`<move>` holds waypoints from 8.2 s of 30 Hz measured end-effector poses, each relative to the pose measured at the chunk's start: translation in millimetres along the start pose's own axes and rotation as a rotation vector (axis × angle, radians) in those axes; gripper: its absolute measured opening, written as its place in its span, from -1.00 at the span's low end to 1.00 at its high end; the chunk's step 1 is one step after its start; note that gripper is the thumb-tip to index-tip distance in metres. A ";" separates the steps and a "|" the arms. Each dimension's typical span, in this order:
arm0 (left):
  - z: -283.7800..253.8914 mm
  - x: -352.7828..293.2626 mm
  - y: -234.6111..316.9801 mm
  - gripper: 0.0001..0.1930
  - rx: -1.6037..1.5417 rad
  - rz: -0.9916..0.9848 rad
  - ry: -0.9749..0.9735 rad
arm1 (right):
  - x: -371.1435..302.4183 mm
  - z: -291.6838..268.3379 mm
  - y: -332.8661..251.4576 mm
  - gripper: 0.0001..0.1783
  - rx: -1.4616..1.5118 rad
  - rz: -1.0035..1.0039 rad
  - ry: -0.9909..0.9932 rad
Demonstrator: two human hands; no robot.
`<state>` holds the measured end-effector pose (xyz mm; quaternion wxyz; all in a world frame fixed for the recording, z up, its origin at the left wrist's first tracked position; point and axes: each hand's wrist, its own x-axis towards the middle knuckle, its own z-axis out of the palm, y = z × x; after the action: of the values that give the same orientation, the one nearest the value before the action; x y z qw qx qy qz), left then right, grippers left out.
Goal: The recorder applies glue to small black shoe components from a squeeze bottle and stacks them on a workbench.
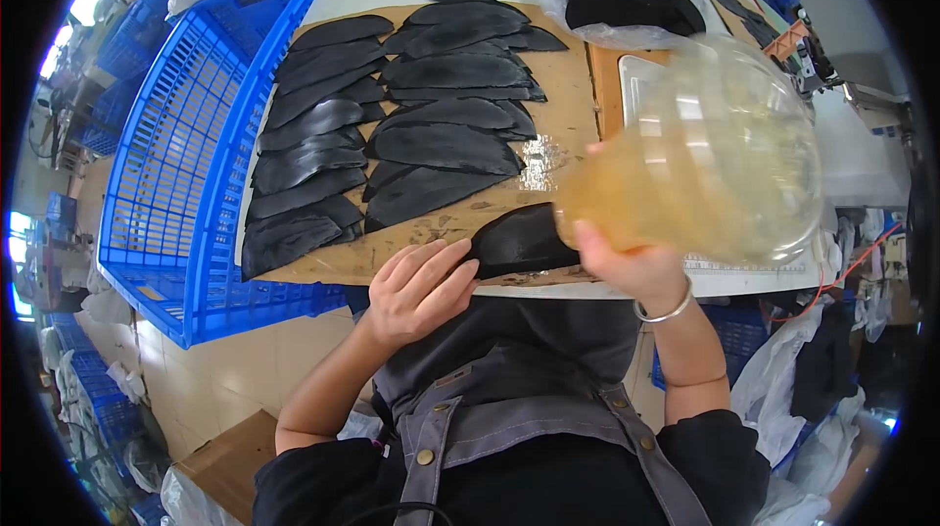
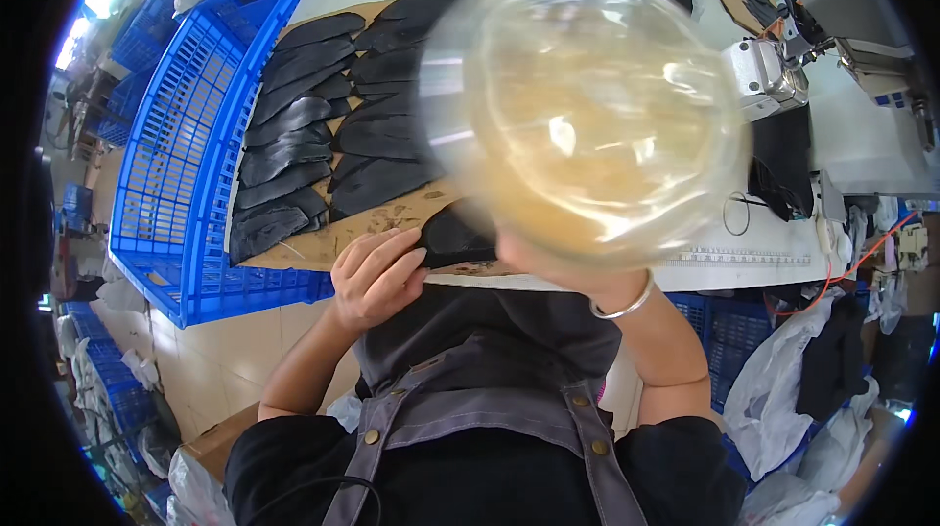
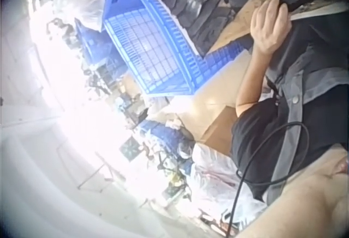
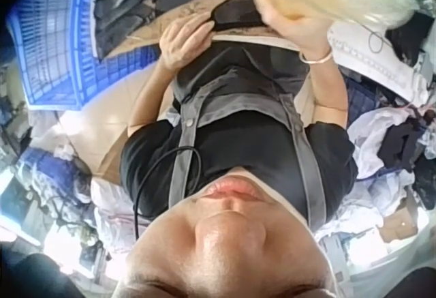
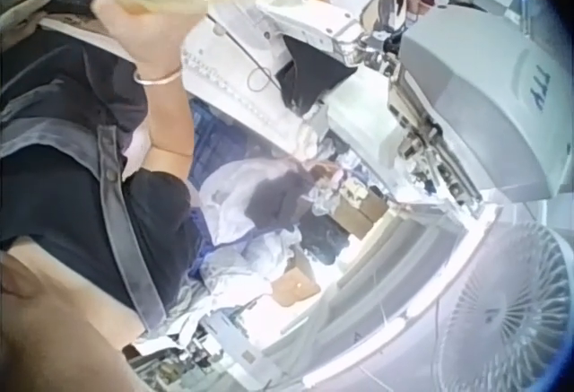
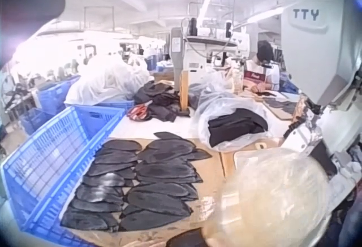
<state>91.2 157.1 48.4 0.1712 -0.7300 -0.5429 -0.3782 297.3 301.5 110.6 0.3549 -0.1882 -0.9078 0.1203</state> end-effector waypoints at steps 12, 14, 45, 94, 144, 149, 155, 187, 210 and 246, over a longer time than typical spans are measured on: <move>3.7 -0.3 0.1 -0.69 -0.013 0.013 0.019 | -0.8 -27.0 -11.8 -0.36 0.481 0.200 0.348; 3.9 4.0 1.0 -0.69 -0.032 0.024 0.022 | 7.2 -7.3 -27.4 -0.34 0.480 0.163 0.324; 27.4 126.6 40.7 -0.33 -0.196 -0.062 -0.522 | -58.2 -22.2 60.7 -0.43 1.163 0.707 1.006; 47.7 141.2 48.1 -0.44 -0.220 -0.112 -0.583 | -59.3 -23.5 55.7 -0.37 1.327 0.808 0.869; 48.8 117.3 66.9 -0.69 -0.148 -0.322 -0.250 | -62.3 -15.2 30.0 -0.17 1.830 0.464 0.432; 24.1 118.1 43.0 -0.82 -0.321 -0.404 -0.117 | -59.7 -11.3 25.2 -0.15 1.741 0.492 0.394; -68.1 123.1 -21.8 -0.65 -0.894 -0.850 0.258 | -62.4 -12.4 29.8 -0.13 1.755 0.496 0.398; 8.8 132.6 -65.9 -0.66 0.113 -0.125 -0.115 | -47.5 -13.7 13.5 -0.15 1.545 0.421 0.322; -4.9 2.6 -1.3 -0.68 -0.164 0.023 0.018 | 20.5 32.3 -28.0 -0.43 0.453 -0.111 -0.150; -8.9 12.2 7.8 -0.66 -0.107 -0.033 -0.038 | 14.1 26.3 -32.6 -0.21 0.462 -0.015 0.213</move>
<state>96.7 156.5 64.5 0.1153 -0.7361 -0.5372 -0.3953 261.3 275.9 111.6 0.4828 -0.1070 -0.8153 0.3012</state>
